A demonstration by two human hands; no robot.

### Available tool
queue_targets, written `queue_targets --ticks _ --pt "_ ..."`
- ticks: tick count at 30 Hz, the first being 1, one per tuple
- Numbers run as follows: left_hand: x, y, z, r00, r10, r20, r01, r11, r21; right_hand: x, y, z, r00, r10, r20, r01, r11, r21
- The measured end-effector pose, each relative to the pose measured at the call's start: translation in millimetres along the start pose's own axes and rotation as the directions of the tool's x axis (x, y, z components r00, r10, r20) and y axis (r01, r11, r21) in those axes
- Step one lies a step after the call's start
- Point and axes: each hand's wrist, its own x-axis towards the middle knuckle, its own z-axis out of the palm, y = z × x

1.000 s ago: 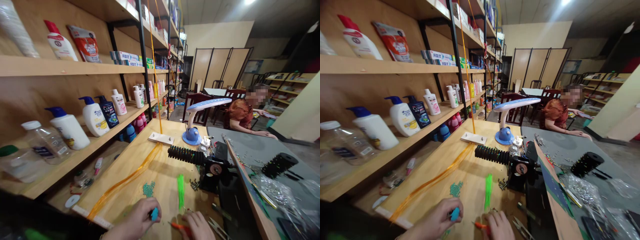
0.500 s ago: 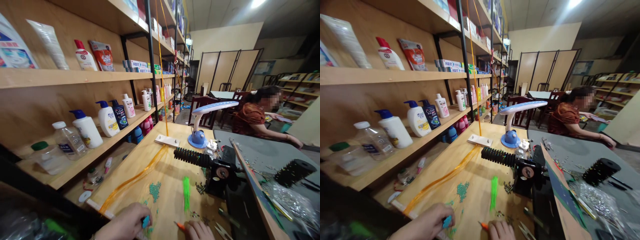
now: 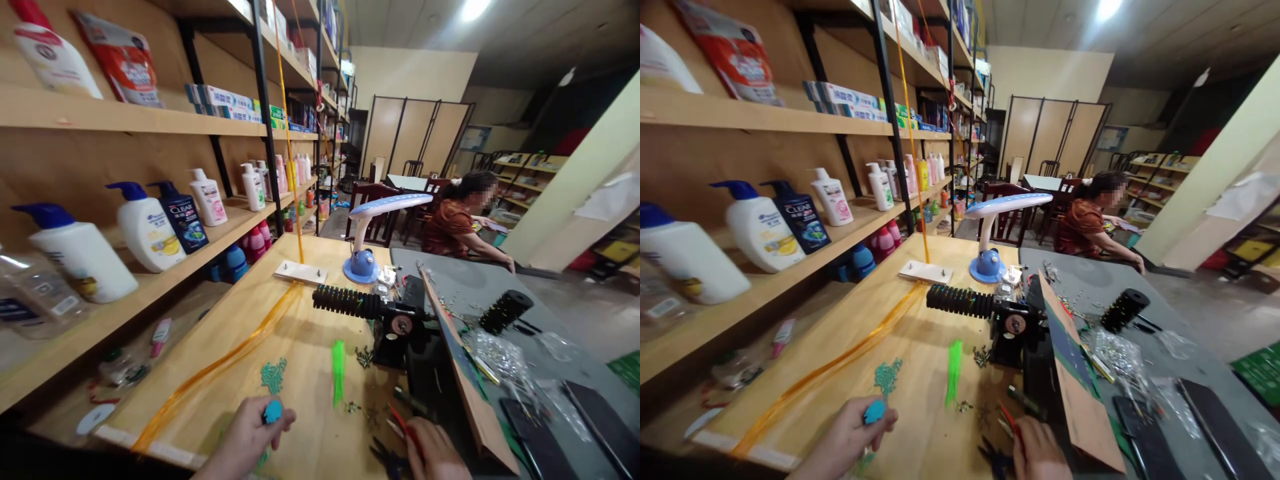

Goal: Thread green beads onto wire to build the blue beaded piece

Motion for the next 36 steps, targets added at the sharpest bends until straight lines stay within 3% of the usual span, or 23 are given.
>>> queue_targets --ticks 3,7,11,13,16,20,22,24,29,36 --pt "-0.5 8.1 22.2 0.994 -0.072 0.081 0.077 0.995 -0.070 -3.0 -2.3 -0.1 1.000 0.024 0.013 -0.023 0.998 -0.053" --pt "-3.5 27.1 42.1 0.985 -0.004 0.175 0.031 0.988 -0.150 -3.3 -3.3 2.2 0.998 0.063 0.016 -0.061 0.993 -0.104" --pt "-4.4 36.8 52.7 0.982 0.067 0.178 -0.045 0.991 -0.128 -5.3 2.5 2.3 0.998 0.063 -0.006 -0.063 0.990 -0.127" --pt "-2.6 34.8 57.8 0.982 0.071 0.175 -0.045 0.987 -0.151 -5.6 4.8 1.7 0.998 0.051 -0.048 -0.059 0.985 -0.160" --pt "2.0 25.1 65.6 0.981 -0.012 0.195 0.059 0.969 -0.240 -1.9 -0.9 3.4 0.994 0.003 -0.113 -0.023 0.984 -0.174" --pt "4.6 11.4 69.8 0.973 -0.120 0.196 0.181 0.926 -0.332 13.7 -33.5 15.9 0.992 -0.033 -0.122 0.030 0.999 -0.025" --pt "3.2 7.5 68.2 0.976 -0.123 0.182 0.184 0.908 -0.377 25.4 -53.7 24.3 0.997 0.039 -0.066 -0.034 0.997 0.071" --pt "1.3 4.8 65.3 0.981 -0.114 0.157 0.169 0.897 -0.408 38.8 -70.0 31.1 0.999 0.033 0.007 -0.033 0.991 0.130" --pt "-0.7 -1.6 56.8 0.991 -0.075 0.111 0.110 0.927 -0.359 74.7 -90.3 33.4 0.983 0.127 0.135 -0.149 0.974 0.168" --pt "0.8 -7.5 53.0 0.989 -0.069 0.127 0.102 0.956 -0.276 125.3 -108.1 21.3 0.859 0.350 0.373 -0.419 0.900 0.122"
